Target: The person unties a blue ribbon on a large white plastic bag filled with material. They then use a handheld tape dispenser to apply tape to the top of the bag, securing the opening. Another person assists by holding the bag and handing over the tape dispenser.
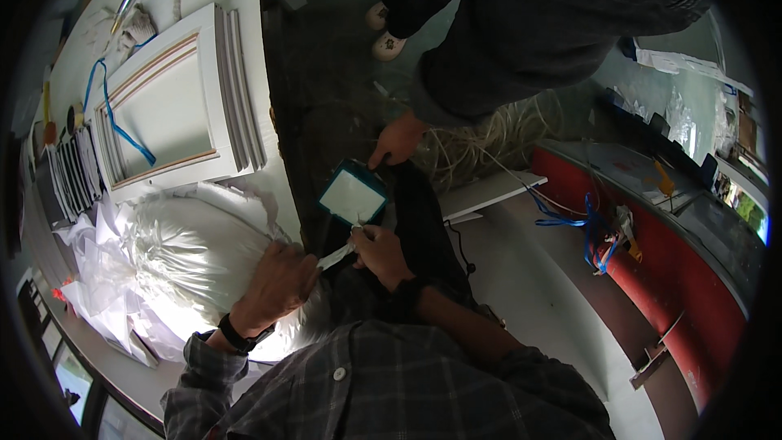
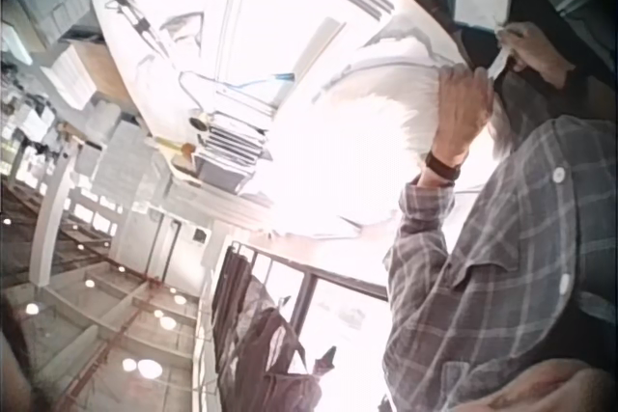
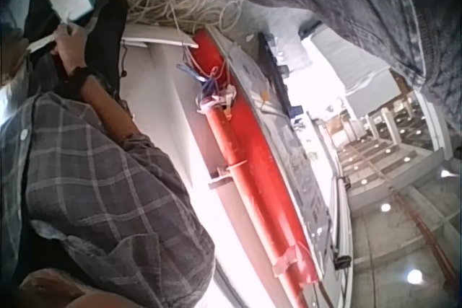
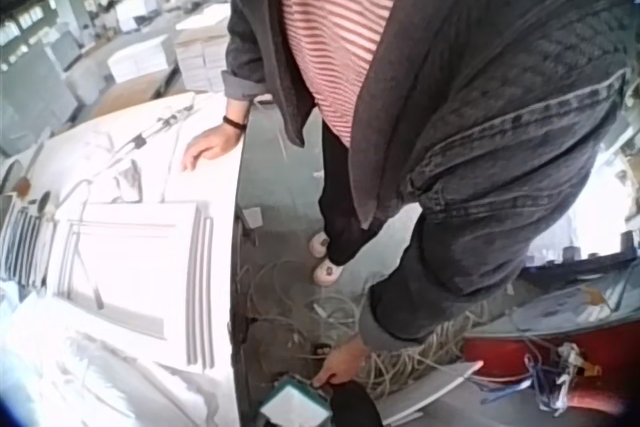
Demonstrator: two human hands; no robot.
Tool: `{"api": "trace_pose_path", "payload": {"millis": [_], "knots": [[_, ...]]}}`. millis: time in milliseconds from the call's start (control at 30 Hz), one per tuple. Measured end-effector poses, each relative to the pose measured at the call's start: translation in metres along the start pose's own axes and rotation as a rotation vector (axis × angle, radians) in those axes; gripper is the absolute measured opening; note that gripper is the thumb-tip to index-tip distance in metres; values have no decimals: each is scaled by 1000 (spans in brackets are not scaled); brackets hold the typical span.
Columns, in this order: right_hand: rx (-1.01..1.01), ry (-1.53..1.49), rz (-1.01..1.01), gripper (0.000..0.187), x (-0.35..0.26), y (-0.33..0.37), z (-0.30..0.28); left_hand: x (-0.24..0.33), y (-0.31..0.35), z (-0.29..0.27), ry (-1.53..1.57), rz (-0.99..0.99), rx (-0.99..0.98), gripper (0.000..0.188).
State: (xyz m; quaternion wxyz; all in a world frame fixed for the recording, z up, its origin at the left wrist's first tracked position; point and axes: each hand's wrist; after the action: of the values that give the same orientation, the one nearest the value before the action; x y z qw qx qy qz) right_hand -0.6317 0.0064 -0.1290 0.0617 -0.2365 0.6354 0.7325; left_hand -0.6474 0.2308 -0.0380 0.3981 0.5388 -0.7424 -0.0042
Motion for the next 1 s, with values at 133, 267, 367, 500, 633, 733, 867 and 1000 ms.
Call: {"api": "trace_pose_path", "payload": {"millis": [133,267,367,500,633,733,867,1000], "knots": [[6,21,6,36,3,0,-1,0,-2,-1,-23,2,-18,15],[5,16,40,35,4,0,0,0,-3,-2,-10,13,0,14],[-2,-2,65,34,2,0,2,-1,-1,0,-32,-4,-17,13],[-79,-31,141,31,1,2,0,-1,2,-1,12,6,13,14],[-111,-62,137,30,-11,8,-4,2,7,-4,-39,-3,8,15],[-124,-76,66,36,-24,18,-8,3,11,-6,-62,4,48,15],[-156,-93,-93,39,-47,39,-15,11,21,-8,-53,-7,153,15],[-244,-26,-286,39,-75,70,-22,16,34,-7,47,-3,265,16]]}}
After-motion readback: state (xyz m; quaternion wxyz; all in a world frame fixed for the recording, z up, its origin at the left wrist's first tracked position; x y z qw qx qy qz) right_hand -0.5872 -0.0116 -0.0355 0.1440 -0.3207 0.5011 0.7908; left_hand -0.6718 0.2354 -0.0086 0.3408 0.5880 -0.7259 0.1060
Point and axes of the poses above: each hand's wrist, its own y-axis away from the middle knuckle, its own z-axis out of the palm, x = y × z, and after that the axes turned 5 degrees about -z, right-handed
